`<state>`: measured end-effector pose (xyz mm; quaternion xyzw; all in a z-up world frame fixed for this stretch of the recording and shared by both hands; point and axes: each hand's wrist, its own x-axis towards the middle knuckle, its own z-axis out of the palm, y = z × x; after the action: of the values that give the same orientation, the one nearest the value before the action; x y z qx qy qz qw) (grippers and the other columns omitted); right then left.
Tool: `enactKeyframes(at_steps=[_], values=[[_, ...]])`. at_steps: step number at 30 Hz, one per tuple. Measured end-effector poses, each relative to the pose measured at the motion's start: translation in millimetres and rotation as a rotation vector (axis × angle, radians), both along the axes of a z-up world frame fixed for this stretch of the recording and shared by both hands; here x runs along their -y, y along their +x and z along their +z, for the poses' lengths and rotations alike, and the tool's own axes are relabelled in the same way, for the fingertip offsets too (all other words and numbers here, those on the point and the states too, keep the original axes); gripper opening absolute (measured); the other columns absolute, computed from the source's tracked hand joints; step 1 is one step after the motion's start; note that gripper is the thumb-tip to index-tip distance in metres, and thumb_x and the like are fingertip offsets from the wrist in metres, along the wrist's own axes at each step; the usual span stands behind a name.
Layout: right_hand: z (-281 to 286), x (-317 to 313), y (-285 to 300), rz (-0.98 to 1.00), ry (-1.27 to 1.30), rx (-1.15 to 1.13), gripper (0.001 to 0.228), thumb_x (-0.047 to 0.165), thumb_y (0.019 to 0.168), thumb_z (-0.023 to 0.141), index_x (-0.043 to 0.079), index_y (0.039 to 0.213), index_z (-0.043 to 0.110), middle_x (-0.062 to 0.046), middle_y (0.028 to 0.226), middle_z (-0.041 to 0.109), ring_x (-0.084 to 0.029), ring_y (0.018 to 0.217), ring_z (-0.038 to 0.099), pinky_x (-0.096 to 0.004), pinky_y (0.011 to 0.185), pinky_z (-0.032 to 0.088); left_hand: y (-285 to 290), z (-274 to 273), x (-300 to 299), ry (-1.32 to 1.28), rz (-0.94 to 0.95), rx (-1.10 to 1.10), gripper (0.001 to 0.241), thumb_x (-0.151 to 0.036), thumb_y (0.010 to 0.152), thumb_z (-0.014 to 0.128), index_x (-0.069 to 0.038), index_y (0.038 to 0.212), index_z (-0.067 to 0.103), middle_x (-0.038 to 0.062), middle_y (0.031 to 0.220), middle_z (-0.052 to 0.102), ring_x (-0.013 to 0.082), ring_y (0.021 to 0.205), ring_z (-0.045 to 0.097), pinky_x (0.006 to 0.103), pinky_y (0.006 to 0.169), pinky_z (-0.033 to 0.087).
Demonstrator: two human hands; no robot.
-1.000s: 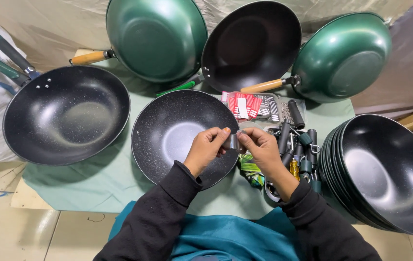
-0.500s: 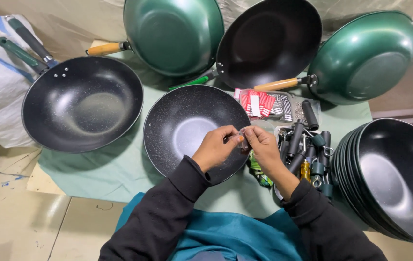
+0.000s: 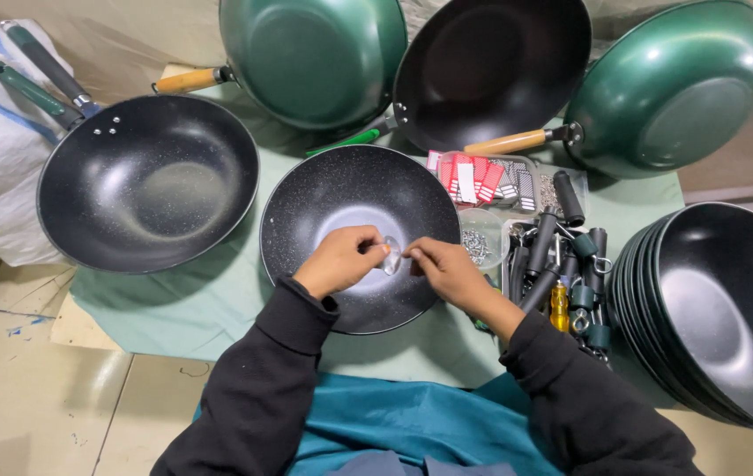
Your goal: Assembling handles and brackets onto various woks using screws and a screwdriver
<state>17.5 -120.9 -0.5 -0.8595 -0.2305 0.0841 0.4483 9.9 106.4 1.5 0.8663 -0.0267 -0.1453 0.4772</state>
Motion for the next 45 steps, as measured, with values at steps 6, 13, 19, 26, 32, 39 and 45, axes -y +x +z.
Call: enactKeyframes(at_steps=[6,13,19,26,32,39,45], values=[[-13,2,3,0.153,-0.377,0.091,0.022,0.023,0.103,0.056,0.007,0.097,0.069,-0.017,0.074,0.07,-0.038,0.075,0.072,-0.047,0.073,0.056,0,1,-3,0.035,0.007,-0.036,0.02,-0.032,0.088,0.065,-0.014,0.085,0.073,0.008,0.072,0.067,0.0257,0.077,0.066,0.0392,0.074,0.052],[-4,0,1,0.183,-0.581,0.083,0.018,0.022,0.101,0.056,0.01,0.092,0.066,-0.015,0.079,0.072,-0.039,0.081,0.072,-0.048,0.071,0.057,2,1,-10,0.049,-0.014,-0.026,0.018,-0.029,0.087,0.064,-0.013,0.085,0.072,0.007,0.072,0.068,0.0257,0.077,0.067,0.0387,0.074,0.053],[-10,3,1,0.214,-0.697,0.074,0.017,0.023,0.099,0.055,0.012,0.092,0.066,-0.014,0.081,0.073,-0.039,0.083,0.073,-0.05,0.072,0.057,-3,10,-27,0.06,-0.026,-0.03,0.02,-0.028,0.089,0.064,-0.011,0.088,0.073,0.012,0.076,0.07,0.03,0.081,0.068,0.0427,0.075,0.053],[-7,-1,0,0.266,-0.798,0.085,0.018,0.022,0.1,0.054,0.014,0.096,0.069,-0.012,0.082,0.074,-0.034,0.081,0.075,-0.045,0.071,0.059,-21,28,-81,0.131,0.086,-0.018,0.022,-0.03,0.089,0.065,-0.011,0.09,0.077,0.019,0.084,0.075,0.0393,0.09,0.071,0.0487,0.082,0.053],[-5,-4,-2,0.313,-0.829,0.085,0.021,0.023,0.101,0.054,0.013,0.102,0.072,-0.012,0.086,0.075,-0.032,0.083,0.076,-0.043,0.073,0.06,-32,3,-132,0.44,0.311,-0.059,0.025,-0.036,0.091,0.065,-0.014,0.095,0.079,0.016,0.087,0.076,0.0388,0.094,0.072,0.0484,0.083,0.054],[10,-11,-10,0.35,-0.872,0.055,0.023,0.026,0.101,0.056,0.013,0.108,0.073,-0.013,0.092,0.076,-0.032,0.09,0.076,-0.044,0.079,0.06,-20,-46,-151,0.7,0.397,-0.223,0.033,-0.039,0.096,0.059,-0.018,0.111,0.08,0.015,0.102,0.077,0.0377,0.11,0.07,0.0504,0.092,0.055],[13,-12,-13,0.408,-0.849,0.045,0.027,0.031,0.102,0.054,0.012,0.109,0.072,-0.014,0.095,0.075,-0.035,0.093,0.074,-0.047,0.08,0.059,-11,-60,-146,0.595,0.325,-0.162,0.037,-0.03,0.101,0.055,-0.007,0.119,0.076,0.025,0.11,0.075,0.0436,0.115,0.067,0.0539,0.098,0.052]])
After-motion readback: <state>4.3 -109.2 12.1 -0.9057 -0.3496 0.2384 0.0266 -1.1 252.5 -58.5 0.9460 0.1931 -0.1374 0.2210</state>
